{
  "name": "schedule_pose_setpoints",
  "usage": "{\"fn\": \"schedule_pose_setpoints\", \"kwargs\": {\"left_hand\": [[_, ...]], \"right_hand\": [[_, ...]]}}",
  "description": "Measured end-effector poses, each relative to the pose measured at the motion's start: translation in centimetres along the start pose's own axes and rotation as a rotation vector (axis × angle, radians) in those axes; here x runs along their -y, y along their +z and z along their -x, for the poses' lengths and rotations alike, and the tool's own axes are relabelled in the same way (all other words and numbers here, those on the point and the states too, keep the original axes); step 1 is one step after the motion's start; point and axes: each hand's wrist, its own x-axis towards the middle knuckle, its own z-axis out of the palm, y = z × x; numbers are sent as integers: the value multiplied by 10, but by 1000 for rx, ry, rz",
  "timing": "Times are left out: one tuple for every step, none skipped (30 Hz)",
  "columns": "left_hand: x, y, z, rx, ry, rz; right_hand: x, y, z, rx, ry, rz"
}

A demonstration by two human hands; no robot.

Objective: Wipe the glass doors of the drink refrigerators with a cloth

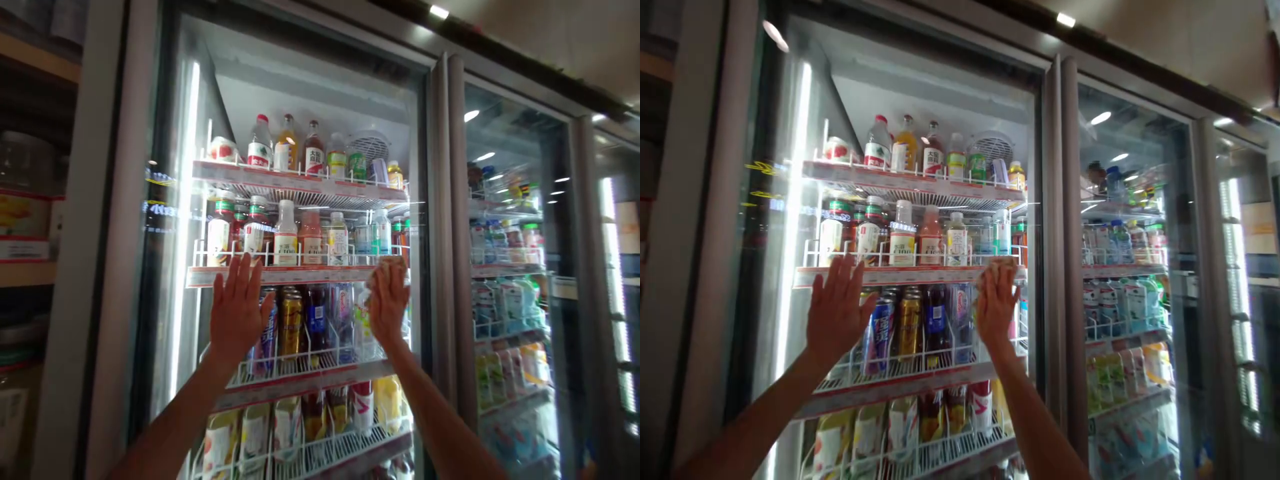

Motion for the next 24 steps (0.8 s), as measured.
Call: {"fn": "schedule_pose_setpoints", "kwargs": {"left_hand": [[0, 0, 0, 3, -1, -1], [1, -1, 1, 6, -1, -3], [1, -2, 1, 9, 4, -3], [2, -3, 2, 13, 12, -4], [3, -3, 4, 15, 20, -5], [3, -4, 5, 17, 27, -6], [3, -4, 6, 21, 29, -10], [3, -4, 7, 22, 30, -14], [3, -4, 8, 21, 29, -17], [3, -4, 8, 22, 26, -19], [3, -4, 8, 22, 24, -18], [3, -4, 8, 19, 26, -15], [3, -4, 8, 18, 29, -10], [4, -5, 8, 21, 31, -5], [5, -5, 8, 27, 33, 1], [7, -6, 8, 33, 40, 7], [8, -7, 9, 39, 49, 13], [9, -8, 9, 43, 59, 17], [9, -9, 10, 47, 66, 21], [10, -9, 10, 47, 68, 22], [9, -10, 10, 49, 68, 22], [9, -10, 11, 51, 64, 23], [8, -10, 11, 53, 59, 26], [8, -10, 11, 56, 52, 31]], "right_hand": [[19, 1, 4, 37, -85, -35], [37, 1, 8, 96, -181, -70], [49, 1, 11, 146, -264, -96], [56, 0, 13, 182, -319, -109], [55, 0, 13, 196, -331, -107], [49, -1, 12, 181, -297, -89], [40, -1, 9, 143, -222, -60], [30, 0, 5, 88, -123, -28], [23, 1, 1, 31, -25, -2], [21, 3, -3, -12, 44, 12], [25, 5, -5, -34, 64, 11], [35, 6, -6, -28, 30, -4], [47, 7, -5, 4, -55, -30], [60, 7, -3, 53, -169, -60], [70, 7, 0, 101, -285, -88], [75, 5, 3, 134, -372, -108], [73, 3, 5, 151, -411, -113], [64, 1, 6, 150, -396, -101], [50, -1, 6, 128, -328, -71], [33, -3, 5, 99, -224, -32], [17, -4, 4, 59, -105, 13], [4, -5, 4, 19, 3, 48], [-2, -5, 4, -10, 78, 67], [-2, -5, 6, -25, 109, 67]]}}
